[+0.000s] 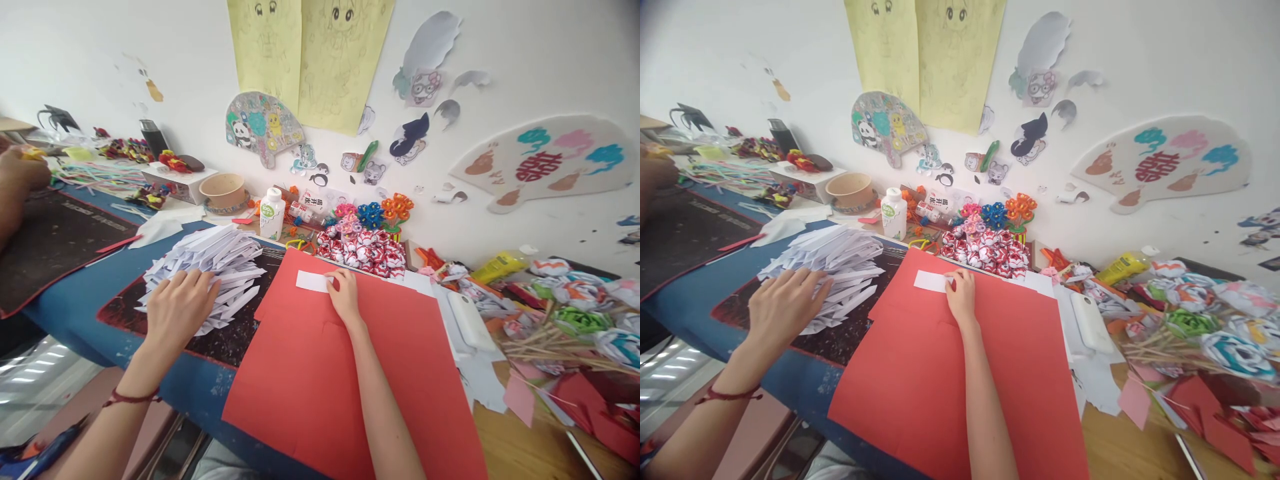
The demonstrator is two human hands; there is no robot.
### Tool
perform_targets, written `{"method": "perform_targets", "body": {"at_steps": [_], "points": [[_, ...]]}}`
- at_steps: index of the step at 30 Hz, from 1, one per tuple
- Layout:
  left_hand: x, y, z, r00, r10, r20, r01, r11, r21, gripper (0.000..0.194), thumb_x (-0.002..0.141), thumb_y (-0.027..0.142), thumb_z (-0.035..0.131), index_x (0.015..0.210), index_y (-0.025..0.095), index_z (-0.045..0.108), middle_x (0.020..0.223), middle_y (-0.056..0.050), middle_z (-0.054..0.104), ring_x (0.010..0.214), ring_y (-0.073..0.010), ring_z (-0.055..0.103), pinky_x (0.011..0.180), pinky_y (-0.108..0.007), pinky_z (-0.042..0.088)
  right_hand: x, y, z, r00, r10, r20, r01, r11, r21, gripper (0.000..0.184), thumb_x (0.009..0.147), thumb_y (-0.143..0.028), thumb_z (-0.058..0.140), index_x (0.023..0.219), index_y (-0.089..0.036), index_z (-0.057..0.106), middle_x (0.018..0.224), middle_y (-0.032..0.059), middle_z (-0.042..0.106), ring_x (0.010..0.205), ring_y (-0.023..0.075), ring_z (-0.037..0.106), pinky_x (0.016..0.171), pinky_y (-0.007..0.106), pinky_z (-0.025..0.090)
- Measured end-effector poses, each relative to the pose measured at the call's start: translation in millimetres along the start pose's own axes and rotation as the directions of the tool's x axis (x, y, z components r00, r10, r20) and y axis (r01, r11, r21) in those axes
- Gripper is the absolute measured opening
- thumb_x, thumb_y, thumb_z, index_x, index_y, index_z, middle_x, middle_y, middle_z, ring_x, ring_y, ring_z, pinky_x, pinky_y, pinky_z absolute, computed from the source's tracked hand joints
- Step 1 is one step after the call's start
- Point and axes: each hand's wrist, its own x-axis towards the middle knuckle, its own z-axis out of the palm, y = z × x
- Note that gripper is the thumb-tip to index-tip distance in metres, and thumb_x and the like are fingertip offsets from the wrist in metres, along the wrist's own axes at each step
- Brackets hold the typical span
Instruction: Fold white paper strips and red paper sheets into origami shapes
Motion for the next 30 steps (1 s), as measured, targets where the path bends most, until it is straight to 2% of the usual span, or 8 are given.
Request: {"method": "perform_targets", "body": {"at_steps": [4,9,15,21,30], "points": [[-1.6,-0.2,-2.5,0.999,-0.006,0.049,0.008,0.999,-0.047,0.033,0.099,0.037,0.039,0.098,0.018,0.065,0.083,-0.009,0.063,0.092,-0.0279,0.063,0.068,-0.040,0.037,0.0,0.7,0.5,1.000,0.002,-0.001,-0.002,1.000,0.003,0.022,0.086,-0.021,0.052,0.097,-0.023,0.070,0.102,0.0073,0.059,0.098,0.0257,0.050,0.090,0.041,0.043],[-2.7,-2.1,-1.2,0.997,0.023,0.079,-0.026,0.999,0.037,0.039,0.102,0.035,0.029,0.098,0.019,0.064,0.085,-0.008,0.063,0.097,-0.0272,0.065,0.069,-0.042,0.042,-0.2,1.6,0.0,1.000,-0.001,0.008,0.001,1.000,0.010,0.022,0.086,-0.023,0.052,0.097,-0.026,0.071,0.102,0.0088,0.059,0.098,0.0260,0.051,0.089,0.041,0.043],[-3.3,-3.3,-0.3,0.997,0.031,0.072,-0.031,1.000,-0.003,0.040,0.102,0.037,0.031,0.094,0.019,0.065,0.083,-0.008,0.064,0.096,-0.0272,0.065,0.069,-0.042,0.042,-0.1,1.8,-0.2,1.000,-0.008,0.005,0.007,1.000,0.022,0.024,0.086,-0.025,0.050,0.098,-0.025,0.071,0.103,0.0098,0.059,0.099,0.0270,0.051,0.090,0.044,0.043],[-4.1,-4.6,-5.9,0.999,-0.025,0.037,0.028,0.997,-0.070,0.038,0.101,0.038,0.034,0.093,0.021,0.067,0.081,-0.008,0.064,0.096,-0.0278,0.065,0.068,-0.041,0.040,0.6,3.2,-0.3,1.000,-0.006,0.010,0.005,1.000,0.029,0.024,0.086,-0.027,0.050,0.096,-0.035,0.070,0.102,0.0101,0.060,0.098,0.0284,0.052,0.088,0.045,0.043],[-8.9,-7.6,-4.2,0.998,-0.051,0.034,0.050,0.998,0.033,0.040,0.101,0.039,0.032,0.093,0.018,0.066,0.079,-0.007,0.063,0.094,-0.0262,0.064,0.068,-0.040,0.040,-0.2,2.9,0.2,1.000,-0.011,0.004,0.011,1.000,0.026,0.024,0.086,-0.026,0.049,0.097,-0.028,0.070,0.103,0.0104,0.060,0.098,0.0278,0.052,0.087,0.044,0.043]]}}
